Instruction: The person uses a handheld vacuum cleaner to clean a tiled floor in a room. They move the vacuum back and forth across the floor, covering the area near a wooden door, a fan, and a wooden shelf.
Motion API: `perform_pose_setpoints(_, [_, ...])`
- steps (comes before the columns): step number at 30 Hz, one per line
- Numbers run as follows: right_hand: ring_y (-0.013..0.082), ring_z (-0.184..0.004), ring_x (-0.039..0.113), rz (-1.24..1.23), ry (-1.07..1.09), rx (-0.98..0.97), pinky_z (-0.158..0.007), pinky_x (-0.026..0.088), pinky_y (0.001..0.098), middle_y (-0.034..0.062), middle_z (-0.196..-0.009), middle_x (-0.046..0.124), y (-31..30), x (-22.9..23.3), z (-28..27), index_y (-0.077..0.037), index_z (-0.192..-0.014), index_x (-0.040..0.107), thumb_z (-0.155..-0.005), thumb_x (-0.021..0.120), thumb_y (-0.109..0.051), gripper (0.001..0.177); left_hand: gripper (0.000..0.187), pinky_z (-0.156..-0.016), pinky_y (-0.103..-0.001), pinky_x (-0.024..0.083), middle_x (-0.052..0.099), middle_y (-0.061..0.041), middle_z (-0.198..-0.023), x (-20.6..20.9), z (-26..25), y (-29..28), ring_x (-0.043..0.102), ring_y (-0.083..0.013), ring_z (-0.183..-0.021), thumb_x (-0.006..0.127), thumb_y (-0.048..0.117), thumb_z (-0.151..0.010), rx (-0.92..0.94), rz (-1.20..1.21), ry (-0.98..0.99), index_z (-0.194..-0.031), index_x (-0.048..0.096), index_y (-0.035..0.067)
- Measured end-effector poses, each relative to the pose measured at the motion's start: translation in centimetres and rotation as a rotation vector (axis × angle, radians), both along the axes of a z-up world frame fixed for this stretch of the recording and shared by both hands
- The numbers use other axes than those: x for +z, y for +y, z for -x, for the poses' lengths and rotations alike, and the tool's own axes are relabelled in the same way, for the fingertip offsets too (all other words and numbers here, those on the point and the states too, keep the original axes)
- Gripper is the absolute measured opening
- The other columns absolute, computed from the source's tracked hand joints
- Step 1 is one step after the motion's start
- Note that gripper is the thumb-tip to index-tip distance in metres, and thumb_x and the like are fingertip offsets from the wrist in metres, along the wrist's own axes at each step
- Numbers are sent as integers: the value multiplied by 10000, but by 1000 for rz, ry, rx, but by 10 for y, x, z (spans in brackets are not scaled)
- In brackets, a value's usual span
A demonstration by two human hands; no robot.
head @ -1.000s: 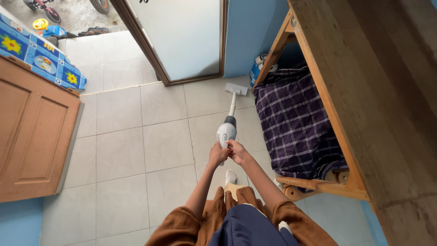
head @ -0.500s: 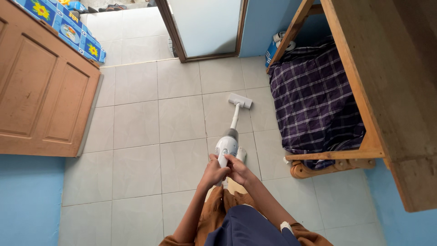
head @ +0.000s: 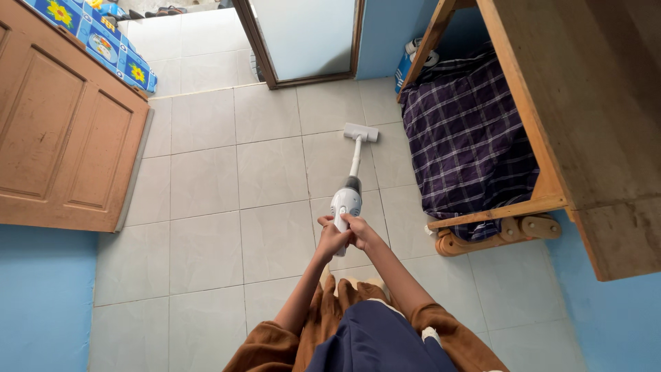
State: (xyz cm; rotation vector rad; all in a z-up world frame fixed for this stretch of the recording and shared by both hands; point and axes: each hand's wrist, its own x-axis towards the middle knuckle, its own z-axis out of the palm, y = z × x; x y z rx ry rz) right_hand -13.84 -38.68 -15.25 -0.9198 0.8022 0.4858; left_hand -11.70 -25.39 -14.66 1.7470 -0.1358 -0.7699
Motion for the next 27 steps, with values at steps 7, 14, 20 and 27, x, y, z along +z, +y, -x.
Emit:
perform_pose_setpoints(7, [232,-779,719,-36,-166,68,-619,605,366,163,-1006,708,-16,61,72,29,-1359,522,-1000,456,-360,534,702,-607,-336,632,675,-280,-971,72,62,-21,762,-285,-754,632,107,-810,16,33,-12,-1309,178,-90])
perform_pose_setpoints(14, [229,-650,655,-157,-184,121,-538,558,358,162,-873,670,-48,61,161,94,-1183,559,-1023,561,-377,498,931,-618,-368,614,723,-290,-851,142,141,-41,759,-315,-698,679,88,-782,-15,-146,62,-1466,62,-44])
perform_pose_setpoints(20, [228,-715,685,-104,-153,34,-594,574,374,145,-931,687,-106,4,180,62,-1214,578,-1013,582,-346,455,992,-640,-410,611,725,-298,-816,69,167,-108,756,-367,-687,593,109,-744,20,-110,35,-1552,30,-5])
perform_pose_setpoints(27, [290,-869,701,24,-167,34,-708,594,423,179,-1053,692,-155,2,137,54,-1268,577,-1001,597,-409,536,947,-762,-463,605,730,-274,-921,6,127,-174,769,-396,-832,633,184,-766,65,-178,-70,-1560,131,76])
